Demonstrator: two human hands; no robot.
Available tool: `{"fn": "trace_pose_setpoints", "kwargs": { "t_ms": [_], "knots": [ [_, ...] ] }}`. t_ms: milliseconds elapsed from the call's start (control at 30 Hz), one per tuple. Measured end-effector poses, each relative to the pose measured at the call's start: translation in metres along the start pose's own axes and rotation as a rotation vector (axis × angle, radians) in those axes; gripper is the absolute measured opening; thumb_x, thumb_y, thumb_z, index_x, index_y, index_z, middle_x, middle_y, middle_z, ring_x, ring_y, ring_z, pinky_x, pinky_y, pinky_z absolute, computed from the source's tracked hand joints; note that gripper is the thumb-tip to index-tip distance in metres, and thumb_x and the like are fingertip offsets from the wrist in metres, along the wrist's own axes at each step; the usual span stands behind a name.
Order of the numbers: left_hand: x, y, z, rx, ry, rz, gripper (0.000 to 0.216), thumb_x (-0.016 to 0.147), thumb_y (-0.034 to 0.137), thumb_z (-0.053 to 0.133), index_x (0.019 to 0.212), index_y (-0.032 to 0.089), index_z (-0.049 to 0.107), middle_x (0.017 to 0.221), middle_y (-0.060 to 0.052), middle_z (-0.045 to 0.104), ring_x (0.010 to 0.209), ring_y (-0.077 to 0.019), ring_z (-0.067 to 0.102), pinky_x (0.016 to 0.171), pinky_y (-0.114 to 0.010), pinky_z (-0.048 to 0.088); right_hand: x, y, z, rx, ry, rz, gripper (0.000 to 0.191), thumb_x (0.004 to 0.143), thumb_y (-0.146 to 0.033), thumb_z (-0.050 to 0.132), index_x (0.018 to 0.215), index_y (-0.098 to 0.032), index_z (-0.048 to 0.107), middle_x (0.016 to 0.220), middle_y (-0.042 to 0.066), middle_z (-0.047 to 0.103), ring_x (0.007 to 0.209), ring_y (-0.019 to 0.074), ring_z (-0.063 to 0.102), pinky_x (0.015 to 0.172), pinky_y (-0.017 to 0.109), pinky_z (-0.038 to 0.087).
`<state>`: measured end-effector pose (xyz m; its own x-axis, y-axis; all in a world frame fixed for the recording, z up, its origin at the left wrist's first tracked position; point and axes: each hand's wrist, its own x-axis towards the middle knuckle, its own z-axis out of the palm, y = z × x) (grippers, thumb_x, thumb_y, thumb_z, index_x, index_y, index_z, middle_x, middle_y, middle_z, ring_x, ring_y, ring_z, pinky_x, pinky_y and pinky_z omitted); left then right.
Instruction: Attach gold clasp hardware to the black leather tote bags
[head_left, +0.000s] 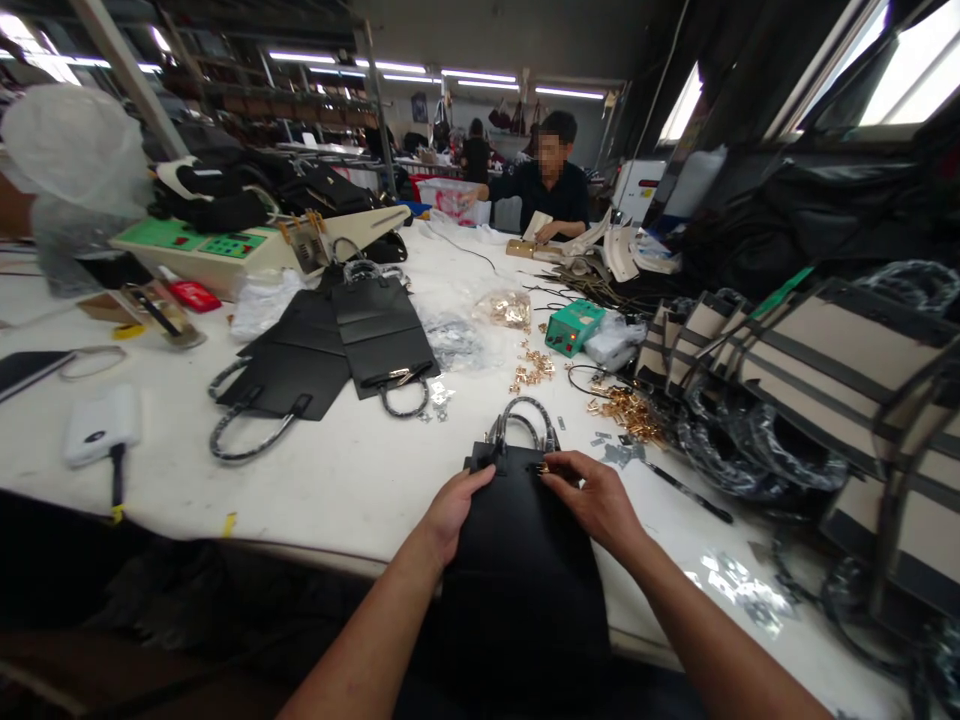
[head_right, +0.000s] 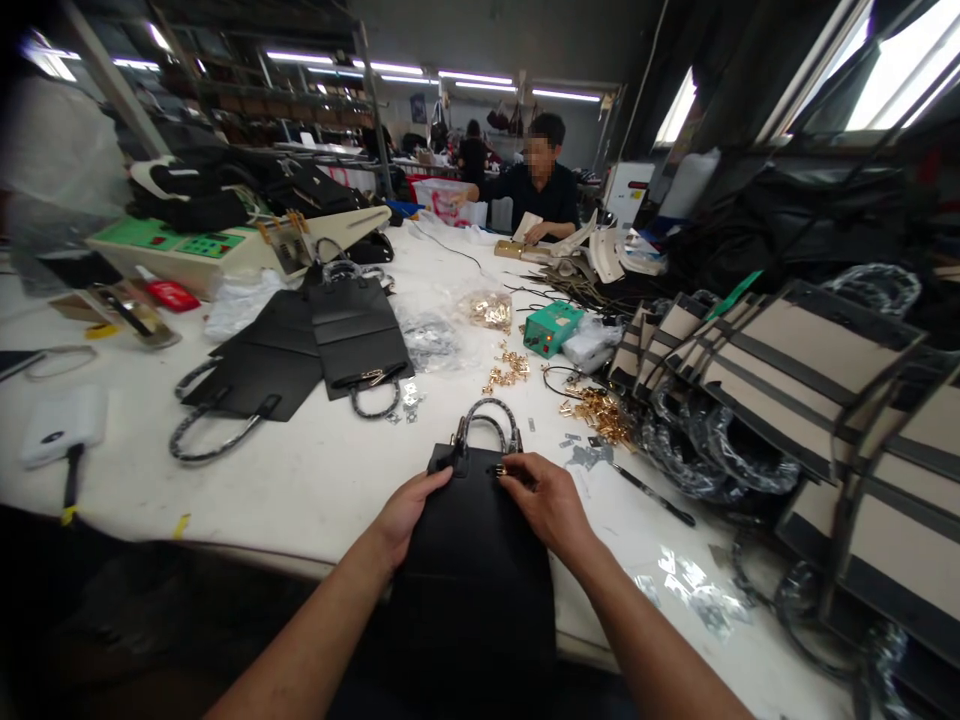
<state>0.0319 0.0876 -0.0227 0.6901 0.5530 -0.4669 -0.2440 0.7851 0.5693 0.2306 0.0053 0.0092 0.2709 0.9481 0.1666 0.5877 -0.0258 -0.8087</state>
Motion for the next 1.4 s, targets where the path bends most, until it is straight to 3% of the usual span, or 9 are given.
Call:
{"fn": "trace_pose_setpoints", "kwargs": {
  "t_ms": [133, 433, 667, 967, 1300, 1400],
  "knots": [
    [0.001, 0.000, -0.001, -0.015, -0.029, -0.013, 0.036, 0.081, 0.032, 0.067, 0.109, 0.010, 0.067, 0.091, -0.013, 0.076, 0.079, -0.0260, 0.073, 0.079, -0.039, 0.057, 0.007, 0.001, 0.000, -0.116, -0.058, -0.125, 0.018, 0.086, -0.029, 0.062, 0.101, -0.029, 0.072, 0.098, 0.001, 0.073, 0.092, 0.0211, 0.067, 0.086, 0.035, 0.051],
    [0.003, -0.002, -0.002, -0.062, -0.028, 0.007, 0.032, 0.080, 0.027, 0.067, 0.106, 0.009, 0.067, 0.090, -0.013, 0.076, 0.077, -0.0239, 0.073, 0.076, -0.034, 0.056, 0.022, -0.004, -0.001, -0.463, -0.269, -0.340, 0.024, 0.091, -0.023, 0.056, 0.111, -0.026, 0.068, 0.096, 0.004, 0.072, 0.089, 0.0189, 0.067, 0.080, 0.030, 0.052],
    [0.002, -0.001, -0.001, -0.041, 0.033, 0.025, 0.025, 0.078, 0.025, 0.067, 0.097, 0.009, 0.068, 0.083, -0.013, 0.075, 0.069, -0.0230, 0.071, 0.066, -0.031, 0.055, 0.027, -0.004, 0.001, -0.478, -0.311, -0.355, 0.024, 0.088, -0.018, 0.059, 0.110, -0.025, 0.068, 0.096, 0.003, 0.071, 0.088, 0.0172, 0.067, 0.080, 0.026, 0.051],
    [0.003, -0.001, -0.001, -0.032, 0.058, 0.031, 0.027, 0.078, 0.024, 0.068, 0.100, 0.009, 0.067, 0.081, -0.012, 0.075, 0.068, -0.0235, 0.071, 0.066, -0.033, 0.056, 0.039, -0.021, -0.006, -0.670, -0.467, -0.376, 0.022, 0.086, -0.015, 0.058, 0.103, -0.024, 0.069, 0.088, 0.003, 0.070, 0.083, 0.0174, 0.066, 0.072, 0.024, 0.046],
    [0.004, -0.003, -0.002, -0.040, 0.095, 0.057, 0.029, 0.077, 0.024, 0.068, 0.103, 0.010, 0.067, 0.084, -0.012, 0.076, 0.068, -0.0233, 0.072, 0.067, -0.033, 0.056, 0.039, -0.019, -0.008, -0.598, -0.502, -0.402, 0.026, 0.090, -0.018, 0.053, 0.109, -0.026, 0.069, 0.090, 0.004, 0.072, 0.082, 0.0179, 0.067, 0.071, 0.024, 0.046],
    [0.004, -0.004, -0.002, -0.045, 0.086, 0.058, 0.029, 0.077, 0.025, 0.068, 0.102, 0.010, 0.067, 0.084, -0.012, 0.076, 0.067, -0.0230, 0.071, 0.068, -0.034, 0.056, 0.039, -0.013, -0.007, -0.487, -0.463, -0.346, 0.027, 0.090, -0.020, 0.055, 0.112, -0.027, 0.068, 0.095, 0.004, 0.073, 0.086, 0.0183, 0.067, 0.077, 0.026, 0.048]
  ]
}}
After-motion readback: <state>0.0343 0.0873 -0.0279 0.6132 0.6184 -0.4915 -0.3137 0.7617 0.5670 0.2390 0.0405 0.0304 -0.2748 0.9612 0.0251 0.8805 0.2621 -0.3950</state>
